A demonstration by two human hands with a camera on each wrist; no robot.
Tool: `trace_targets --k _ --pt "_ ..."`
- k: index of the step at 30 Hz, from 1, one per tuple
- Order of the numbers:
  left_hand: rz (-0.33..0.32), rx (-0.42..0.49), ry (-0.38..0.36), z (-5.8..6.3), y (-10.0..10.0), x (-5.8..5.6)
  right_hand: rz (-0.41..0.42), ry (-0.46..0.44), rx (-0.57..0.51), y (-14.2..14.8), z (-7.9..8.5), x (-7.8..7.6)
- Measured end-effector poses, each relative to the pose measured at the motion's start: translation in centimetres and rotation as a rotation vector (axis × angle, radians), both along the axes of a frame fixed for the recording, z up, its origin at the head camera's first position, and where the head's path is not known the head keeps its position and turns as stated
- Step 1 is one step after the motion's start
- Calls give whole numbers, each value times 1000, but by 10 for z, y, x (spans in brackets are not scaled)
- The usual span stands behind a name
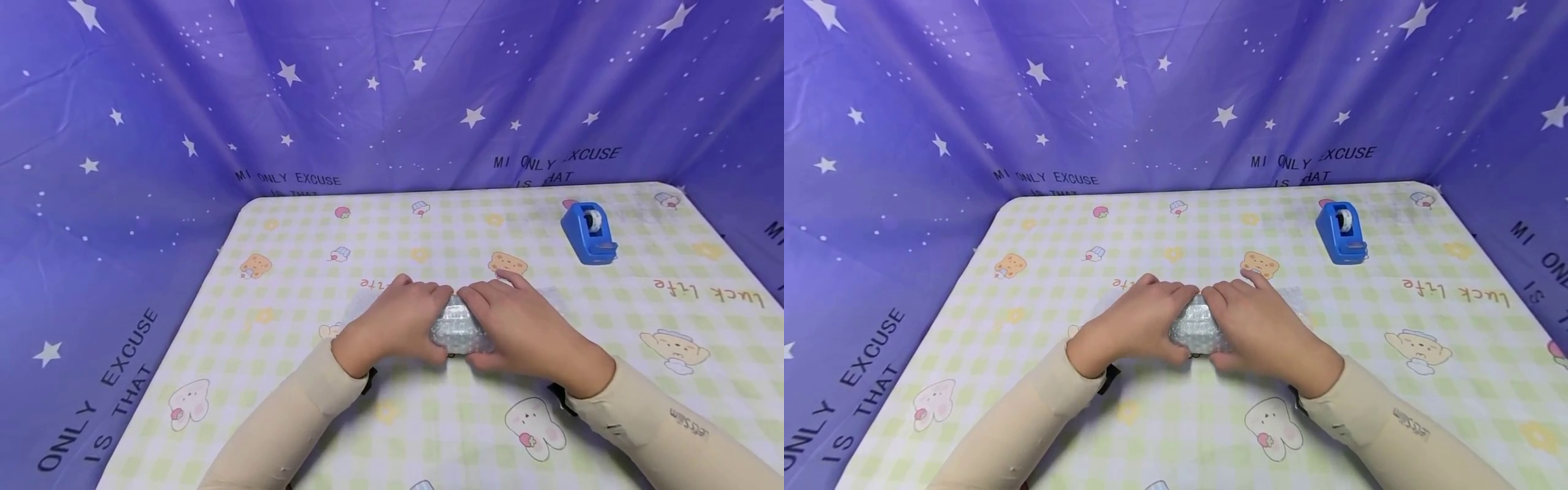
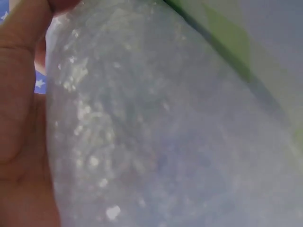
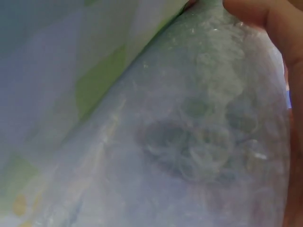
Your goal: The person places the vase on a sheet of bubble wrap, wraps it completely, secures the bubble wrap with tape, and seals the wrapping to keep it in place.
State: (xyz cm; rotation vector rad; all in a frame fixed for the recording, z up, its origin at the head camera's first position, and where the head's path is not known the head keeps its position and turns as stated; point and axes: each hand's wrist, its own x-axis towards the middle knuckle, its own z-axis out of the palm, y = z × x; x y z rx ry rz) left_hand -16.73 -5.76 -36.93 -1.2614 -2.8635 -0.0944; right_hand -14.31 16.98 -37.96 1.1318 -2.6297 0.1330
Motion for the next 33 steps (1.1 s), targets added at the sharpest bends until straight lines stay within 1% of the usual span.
trace_targets --k 5,7,9,14,16,19,22,28,33 --pt "52 -96 118 4 1 10 13 10 -30 3 -3 -3" --pt "60 -132 169 6 1 14 11 5 -42 4 -4 -5" --pt "62 -148 211 5 1 18 9 -7 -49 5 -5 -5" --pt "66 -134 315 -2 -2 26 22 -35 -60 5 -6 -7" --pt "47 -118 359 -4 -2 26 26 -45 -66 6 -5 -9" --pt "-3 -91 417 -8 0 24 23 -67 -76 8 -4 -10" --pt "-34 -73 442 -10 2 23 19 -99 -88 9 -2 -10" --pt "-43 -46 450 -13 3 24 9 -169 -96 10 0 -10" --pt "-66 -19 462 -13 4 24 -14 -243 -96 11 0 -12"
